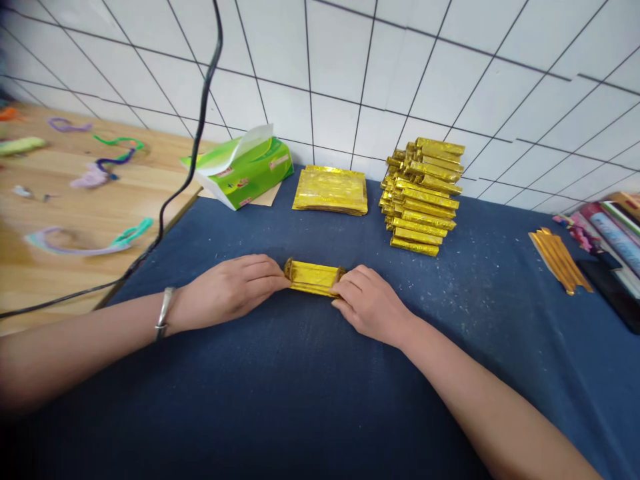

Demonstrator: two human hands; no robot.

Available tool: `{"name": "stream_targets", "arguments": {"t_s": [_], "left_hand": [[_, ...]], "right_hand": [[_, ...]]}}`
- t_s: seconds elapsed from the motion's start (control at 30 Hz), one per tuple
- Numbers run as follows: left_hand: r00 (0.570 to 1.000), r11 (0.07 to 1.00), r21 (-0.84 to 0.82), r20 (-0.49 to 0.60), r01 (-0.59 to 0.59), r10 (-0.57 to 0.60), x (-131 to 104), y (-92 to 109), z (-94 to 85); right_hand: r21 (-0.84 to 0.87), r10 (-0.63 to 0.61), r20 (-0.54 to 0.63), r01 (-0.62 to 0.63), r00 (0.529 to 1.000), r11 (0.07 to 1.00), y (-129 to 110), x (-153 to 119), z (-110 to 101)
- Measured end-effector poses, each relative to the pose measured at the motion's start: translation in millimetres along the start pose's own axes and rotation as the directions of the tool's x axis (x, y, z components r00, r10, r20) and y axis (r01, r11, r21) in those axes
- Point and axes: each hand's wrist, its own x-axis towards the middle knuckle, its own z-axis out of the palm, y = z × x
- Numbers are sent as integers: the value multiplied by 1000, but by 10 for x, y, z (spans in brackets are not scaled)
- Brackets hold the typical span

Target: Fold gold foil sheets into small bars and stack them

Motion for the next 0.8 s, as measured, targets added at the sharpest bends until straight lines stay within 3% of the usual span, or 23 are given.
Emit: {"name": "stream_targets", "arguments": {"t_s": [0.37,0.6,0.8], "left_hand": [[1000,1000,-3,13,6,-6,16,18,-43],[995,992,97,70,-75,68,13,54,-87],[969,964,145,145,-222,201,19,81,-137]], "right_hand": [[-54,3,-48,-5,999,999,-43,-4,-11],[-40,-29,-79,26,996,999,-27,-31,8],[-50,-37,-87,33,996,998,-19,-37,0]]}}
